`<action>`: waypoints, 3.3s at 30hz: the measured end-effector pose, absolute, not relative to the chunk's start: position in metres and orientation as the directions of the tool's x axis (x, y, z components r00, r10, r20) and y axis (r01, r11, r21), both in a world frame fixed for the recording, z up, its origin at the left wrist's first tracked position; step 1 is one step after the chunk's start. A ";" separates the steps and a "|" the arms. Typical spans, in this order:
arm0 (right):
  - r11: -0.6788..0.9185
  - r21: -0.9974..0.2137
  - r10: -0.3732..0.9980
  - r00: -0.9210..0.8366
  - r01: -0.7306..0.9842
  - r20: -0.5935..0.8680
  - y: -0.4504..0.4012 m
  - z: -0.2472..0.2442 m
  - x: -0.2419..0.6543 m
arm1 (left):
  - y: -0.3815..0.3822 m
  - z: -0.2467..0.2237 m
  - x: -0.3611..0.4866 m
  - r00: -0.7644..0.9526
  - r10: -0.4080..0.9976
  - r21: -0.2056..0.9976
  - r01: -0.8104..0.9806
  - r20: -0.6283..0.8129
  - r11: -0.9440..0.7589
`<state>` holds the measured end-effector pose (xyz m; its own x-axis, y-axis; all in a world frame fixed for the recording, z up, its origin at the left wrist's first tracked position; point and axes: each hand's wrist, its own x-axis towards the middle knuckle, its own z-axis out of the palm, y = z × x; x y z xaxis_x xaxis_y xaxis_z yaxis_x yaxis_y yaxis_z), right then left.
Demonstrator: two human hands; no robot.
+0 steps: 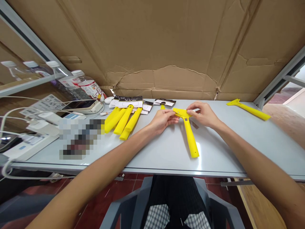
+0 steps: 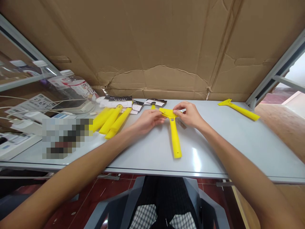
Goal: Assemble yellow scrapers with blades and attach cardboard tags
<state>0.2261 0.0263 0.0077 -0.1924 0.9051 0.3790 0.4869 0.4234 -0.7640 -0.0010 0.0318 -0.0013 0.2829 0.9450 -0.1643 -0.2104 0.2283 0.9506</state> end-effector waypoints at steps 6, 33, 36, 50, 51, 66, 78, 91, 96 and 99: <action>0.369 -0.806 0.929 -0.191 0.463 0.316 0.029 0.007 0.228 | 0.032 -0.004 0.000 0.290 0.942 0.942 -0.233 -0.168 0.240; 0.349 -0.805 0.937 -0.174 0.479 0.303 0.030 0.004 0.228 | 0.032 0.001 0.001 0.280 0.950 0.904 -0.358 -0.137 0.235; 0.351 -0.804 0.936 -0.177 0.479 0.303 0.029 0.004 0.228 | 0.031 0.001 0.000 0.290 0.948 0.914 -0.337 -0.129 0.227; 0.357 -0.797 0.934 -0.188 0.488 0.303 0.028 0.005 0.229 | 0.033 -0.005 0.000 0.289 0.950 0.924 -0.321 -0.114 0.209; 0.359 -0.796 0.933 -0.189 0.487 0.305 0.028 0.005 0.229 | 0.033 -0.005 0.000 0.288 0.951 0.924 -0.318 -0.117 0.210; 0.205 -0.882 0.978 -0.049 0.424 0.204 0.028 0.014 0.233 | 0.032 0.001 0.000 0.258 0.957 0.932 -0.297 -0.129 0.206; 0.018 -0.971 0.990 -0.143 0.239 -0.017 0.025 0.020 0.235 | 0.036 -0.003 -0.003 0.242 0.964 0.930 -0.316 -0.111 0.187; 0.069 -0.972 0.994 -0.102 0.223 0.047 0.025 0.017 0.231 | 0.035 -0.002 -0.002 0.241 0.964 0.941 -0.286 -0.112 0.181; 0.077 -0.976 0.992 -0.113 0.202 0.055 0.024 0.019 0.231 | 0.034 0.000 -0.002 0.229 0.965 0.932 -0.305 -0.129 0.197; 0.076 -0.977 0.992 -0.114 0.201 0.054 0.023 0.020 0.231 | 0.033 0.002 -0.002 0.216 0.963 0.925 -0.306 -0.165 0.227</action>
